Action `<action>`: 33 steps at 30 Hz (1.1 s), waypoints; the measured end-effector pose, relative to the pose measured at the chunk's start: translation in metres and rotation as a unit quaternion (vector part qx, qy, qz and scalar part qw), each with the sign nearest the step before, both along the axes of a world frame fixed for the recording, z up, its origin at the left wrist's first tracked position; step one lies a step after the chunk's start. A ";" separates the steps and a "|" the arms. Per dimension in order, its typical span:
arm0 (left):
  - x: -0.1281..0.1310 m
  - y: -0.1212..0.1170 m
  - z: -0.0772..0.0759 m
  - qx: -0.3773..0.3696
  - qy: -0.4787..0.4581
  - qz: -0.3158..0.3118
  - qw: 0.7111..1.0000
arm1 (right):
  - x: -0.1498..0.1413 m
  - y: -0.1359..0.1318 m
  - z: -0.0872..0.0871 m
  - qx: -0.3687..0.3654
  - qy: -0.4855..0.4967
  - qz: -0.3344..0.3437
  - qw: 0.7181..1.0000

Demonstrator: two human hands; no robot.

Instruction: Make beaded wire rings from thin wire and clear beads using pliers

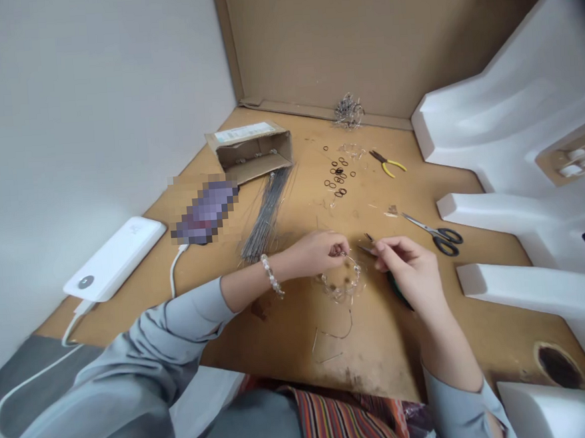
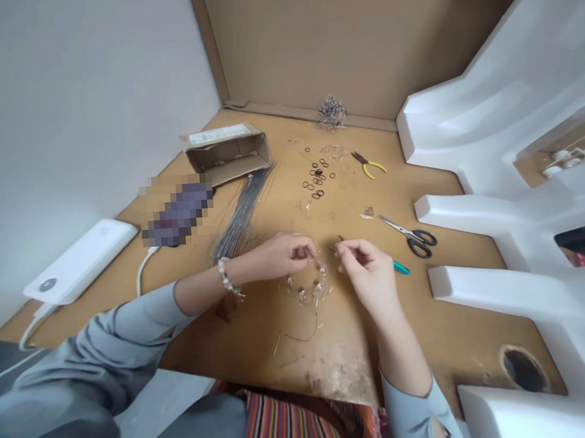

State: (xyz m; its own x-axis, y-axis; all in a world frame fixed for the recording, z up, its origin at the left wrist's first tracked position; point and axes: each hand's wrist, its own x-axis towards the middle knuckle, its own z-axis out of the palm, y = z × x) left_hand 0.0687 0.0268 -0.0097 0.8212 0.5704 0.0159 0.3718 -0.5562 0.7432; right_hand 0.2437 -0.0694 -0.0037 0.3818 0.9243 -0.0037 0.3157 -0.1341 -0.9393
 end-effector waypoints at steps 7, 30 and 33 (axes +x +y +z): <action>0.002 -0.006 -0.014 0.016 -0.026 0.009 0.999 | -0.002 0.010 -0.015 -0.105 0.124 0.130 0.978; 0.004 -0.007 -0.014 -0.046 -0.022 -0.001 0.999 | -0.004 0.005 -0.019 -0.057 -0.103 0.213 0.970; 0.005 -0.006 -0.017 -0.063 -0.029 0.001 0.998 | -0.003 0.006 -0.019 -0.058 -0.092 0.211 0.971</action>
State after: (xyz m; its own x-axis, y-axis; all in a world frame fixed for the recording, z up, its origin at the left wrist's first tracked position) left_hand 0.0736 0.0204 -0.0265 0.8200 0.5723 -0.0091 0.3273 -0.4558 0.8277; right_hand 0.2407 -0.0638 -0.0230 -0.0272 0.9960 -0.0856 0.5267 -0.0585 -0.8480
